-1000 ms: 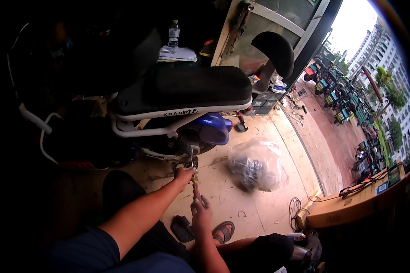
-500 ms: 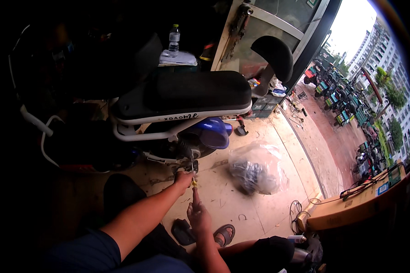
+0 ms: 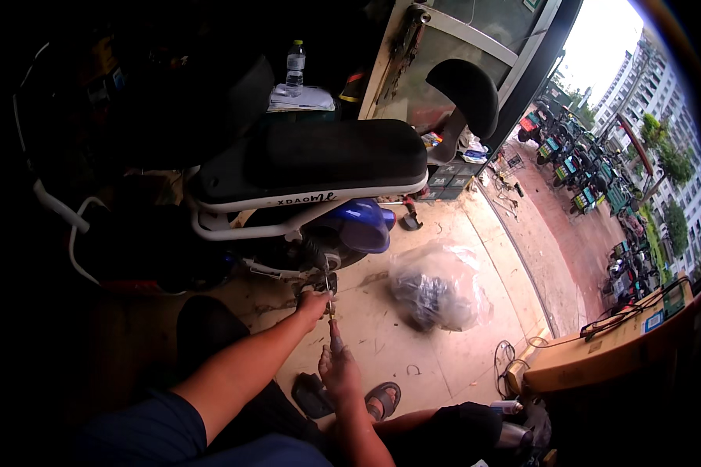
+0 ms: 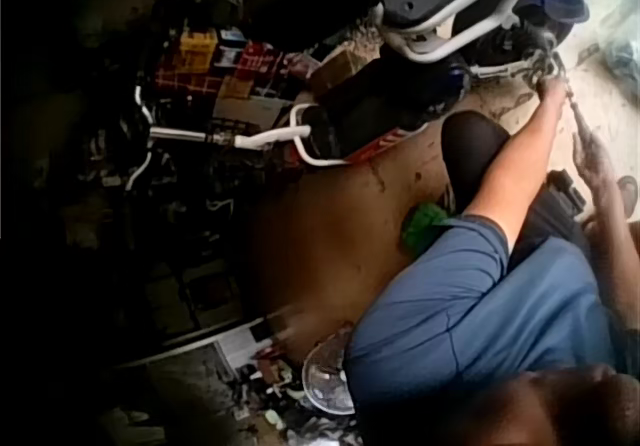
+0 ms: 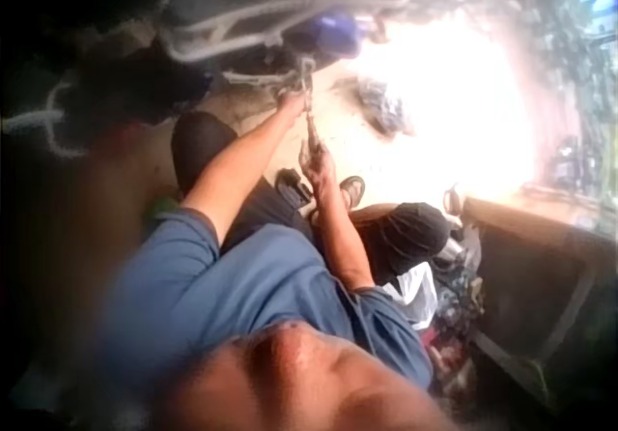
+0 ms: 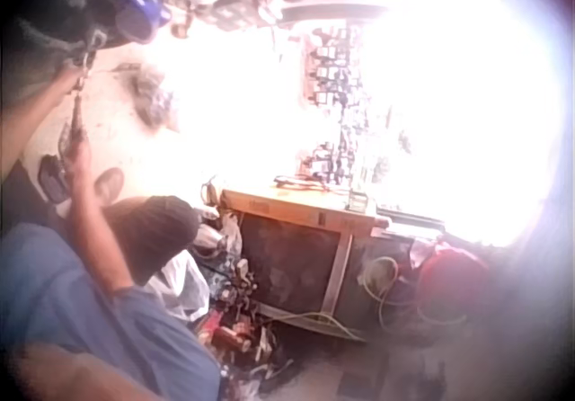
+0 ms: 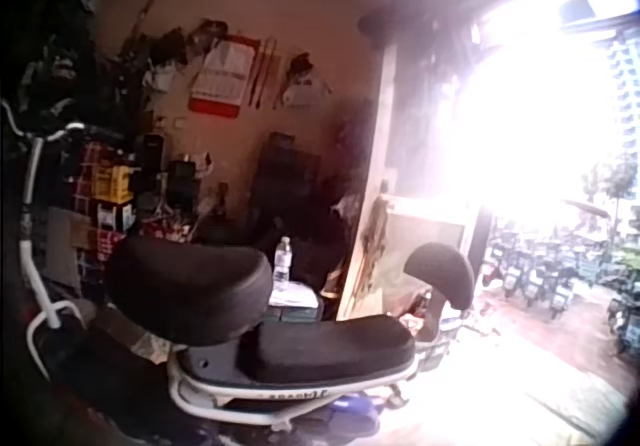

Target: The person removes plastic covers from a bag and uses a screwdriver to work on a metal bracket attached to the side of a scooter.

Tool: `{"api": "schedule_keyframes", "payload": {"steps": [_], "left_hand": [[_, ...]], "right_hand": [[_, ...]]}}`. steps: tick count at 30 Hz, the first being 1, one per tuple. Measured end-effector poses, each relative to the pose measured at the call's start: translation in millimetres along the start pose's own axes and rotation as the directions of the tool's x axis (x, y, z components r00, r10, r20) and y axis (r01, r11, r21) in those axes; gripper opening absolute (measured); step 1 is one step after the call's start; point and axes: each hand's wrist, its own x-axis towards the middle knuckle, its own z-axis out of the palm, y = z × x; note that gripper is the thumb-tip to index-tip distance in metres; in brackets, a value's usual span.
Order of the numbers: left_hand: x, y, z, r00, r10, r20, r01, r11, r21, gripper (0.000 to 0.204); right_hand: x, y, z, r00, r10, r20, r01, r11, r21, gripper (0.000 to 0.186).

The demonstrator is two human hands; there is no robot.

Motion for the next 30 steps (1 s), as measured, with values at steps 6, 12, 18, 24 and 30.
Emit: {"api": "schedule_keyframes", "payload": {"steps": [6,12,18,24,30], "left_hand": [[3,-5,-6,1.000,-0.005,-0.009,0.005,0.999,-0.036,0.027],[-2,0,-5,1.000,-0.012,0.024,0.013,1.000,-0.024,0.029],[5,0,-10,0.999,-0.031,0.008,0.031,0.999,0.014,0.031],[-4,-12,15,0.938,-0.194,-0.289,0.257,0.946,0.198,0.037],[67,-69,-52,0.887,-0.332,-0.322,0.303,0.943,-0.138,0.039]], "right_hand": [[-8,11,25,0.994,-0.107,-0.011,0.108,0.992,0.063,0.035],[2,17,8,0.949,-0.258,0.179,0.311,0.853,-0.419,0.042],[1,8,27,0.988,0.068,0.137,-0.093,0.977,0.190,0.050],[42,-17,-52,0.798,-0.443,0.409,0.396,-0.126,-0.909,0.058],[47,4,-20,0.816,-0.408,0.409,0.301,-0.303,-0.904,0.062]]}}
